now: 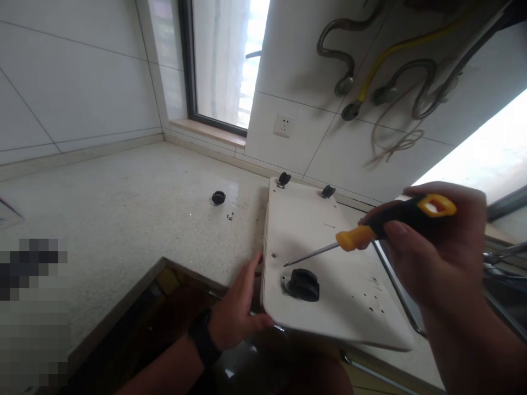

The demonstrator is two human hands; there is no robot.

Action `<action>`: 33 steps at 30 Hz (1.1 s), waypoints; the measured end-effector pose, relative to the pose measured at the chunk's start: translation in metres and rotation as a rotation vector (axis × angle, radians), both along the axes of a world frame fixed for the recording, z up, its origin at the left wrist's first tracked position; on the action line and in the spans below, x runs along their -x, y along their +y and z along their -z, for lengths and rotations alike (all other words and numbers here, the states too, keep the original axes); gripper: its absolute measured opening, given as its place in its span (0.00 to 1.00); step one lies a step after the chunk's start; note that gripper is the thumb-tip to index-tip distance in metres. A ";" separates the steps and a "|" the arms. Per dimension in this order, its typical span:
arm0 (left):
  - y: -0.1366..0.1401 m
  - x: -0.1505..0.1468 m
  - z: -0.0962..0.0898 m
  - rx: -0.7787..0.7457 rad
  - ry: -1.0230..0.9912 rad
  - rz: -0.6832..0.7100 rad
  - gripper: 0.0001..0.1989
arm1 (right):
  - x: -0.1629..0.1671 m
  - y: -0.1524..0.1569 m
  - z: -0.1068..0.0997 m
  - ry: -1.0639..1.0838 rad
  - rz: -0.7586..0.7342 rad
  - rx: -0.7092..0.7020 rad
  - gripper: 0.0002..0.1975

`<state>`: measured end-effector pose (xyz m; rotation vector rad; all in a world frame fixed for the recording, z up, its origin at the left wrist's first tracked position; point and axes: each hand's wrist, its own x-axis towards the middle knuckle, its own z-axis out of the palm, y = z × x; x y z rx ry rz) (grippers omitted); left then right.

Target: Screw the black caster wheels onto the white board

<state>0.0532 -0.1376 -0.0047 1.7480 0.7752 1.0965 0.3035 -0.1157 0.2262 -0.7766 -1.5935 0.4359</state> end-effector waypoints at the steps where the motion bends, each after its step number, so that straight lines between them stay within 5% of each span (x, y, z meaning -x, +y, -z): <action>1: 0.007 0.000 0.003 -0.062 0.046 0.007 0.70 | 0.001 0.004 -0.003 -0.063 -0.028 0.001 0.23; 6: 0.030 -0.004 0.015 -0.296 0.290 -0.037 0.86 | 0.007 0.018 -0.013 -0.307 -0.111 0.006 0.26; 15: 0.037 -0.007 0.021 -0.395 0.303 -0.070 0.83 | 0.013 0.022 -0.012 -0.492 -0.099 0.022 0.28; 22: 0.030 0.006 -0.007 -0.542 0.551 -0.182 0.80 | 0.016 0.019 -0.012 -0.514 -0.103 0.048 0.29; 27: 0.027 0.015 -0.038 -0.691 0.652 -0.136 0.67 | 0.017 0.017 -0.012 -0.532 -0.095 0.007 0.30; 33: 0.035 0.019 -0.059 -0.854 0.712 -0.086 0.62 | 0.016 0.016 -0.010 -0.538 -0.087 -0.004 0.30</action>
